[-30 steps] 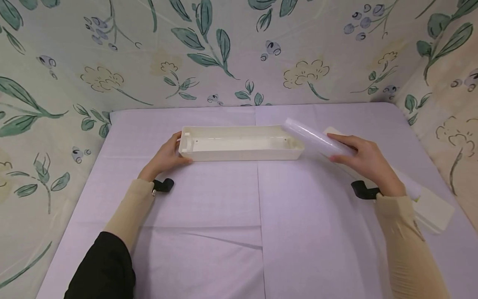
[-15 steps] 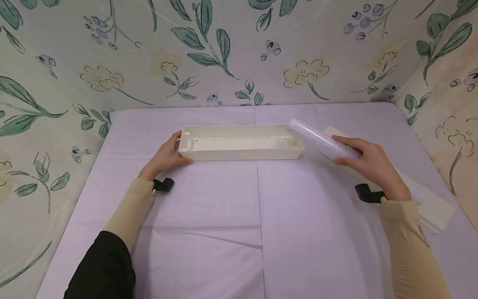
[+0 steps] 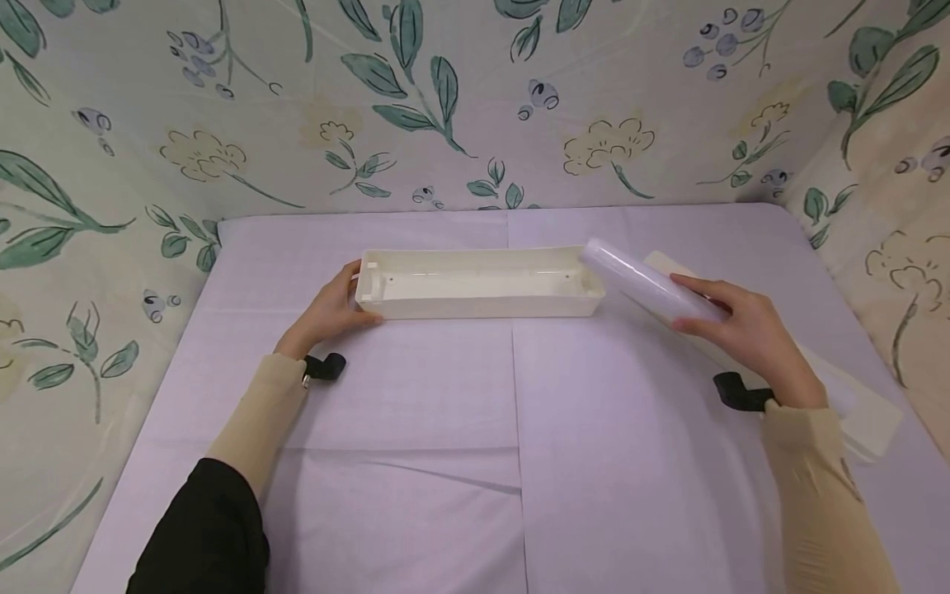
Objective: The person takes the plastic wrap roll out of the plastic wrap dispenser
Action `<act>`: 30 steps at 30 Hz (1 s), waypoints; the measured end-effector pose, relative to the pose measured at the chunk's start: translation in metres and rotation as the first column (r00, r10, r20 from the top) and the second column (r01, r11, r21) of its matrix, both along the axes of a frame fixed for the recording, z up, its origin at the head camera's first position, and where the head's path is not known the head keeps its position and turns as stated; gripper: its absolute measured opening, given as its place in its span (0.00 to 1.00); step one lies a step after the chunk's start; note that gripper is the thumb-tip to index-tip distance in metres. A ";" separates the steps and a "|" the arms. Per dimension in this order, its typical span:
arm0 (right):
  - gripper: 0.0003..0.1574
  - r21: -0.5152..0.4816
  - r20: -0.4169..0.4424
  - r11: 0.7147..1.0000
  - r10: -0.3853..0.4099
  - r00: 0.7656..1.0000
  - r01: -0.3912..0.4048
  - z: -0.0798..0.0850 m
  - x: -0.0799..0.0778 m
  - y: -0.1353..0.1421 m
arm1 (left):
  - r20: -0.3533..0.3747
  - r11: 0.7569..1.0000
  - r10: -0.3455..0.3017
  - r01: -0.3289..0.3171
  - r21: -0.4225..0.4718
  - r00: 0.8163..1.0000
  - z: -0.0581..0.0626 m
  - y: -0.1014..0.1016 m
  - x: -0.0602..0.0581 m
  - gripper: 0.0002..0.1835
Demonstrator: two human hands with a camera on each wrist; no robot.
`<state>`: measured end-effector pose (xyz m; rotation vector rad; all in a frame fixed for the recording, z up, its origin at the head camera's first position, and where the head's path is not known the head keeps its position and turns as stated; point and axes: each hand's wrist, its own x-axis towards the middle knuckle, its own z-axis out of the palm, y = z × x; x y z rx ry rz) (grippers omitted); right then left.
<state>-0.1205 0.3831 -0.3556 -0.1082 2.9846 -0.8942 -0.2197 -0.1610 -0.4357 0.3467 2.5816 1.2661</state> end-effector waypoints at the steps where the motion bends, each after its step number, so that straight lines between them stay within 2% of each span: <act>1: 0.42 0.001 0.005 1.000 -0.001 1.000 0.001 0.000 0.000 0.001 | -0.001 1.000 -0.001 0.001 -0.001 1.000 0.000 0.000 0.000 0.55; 30: 0.43 0.012 0.030 0.998 -0.057 0.998 0.056 -0.011 0.020 0.023 | -0.007 1.000 -0.009 0.009 0.021 1.000 0.001 -0.001 0.001 0.56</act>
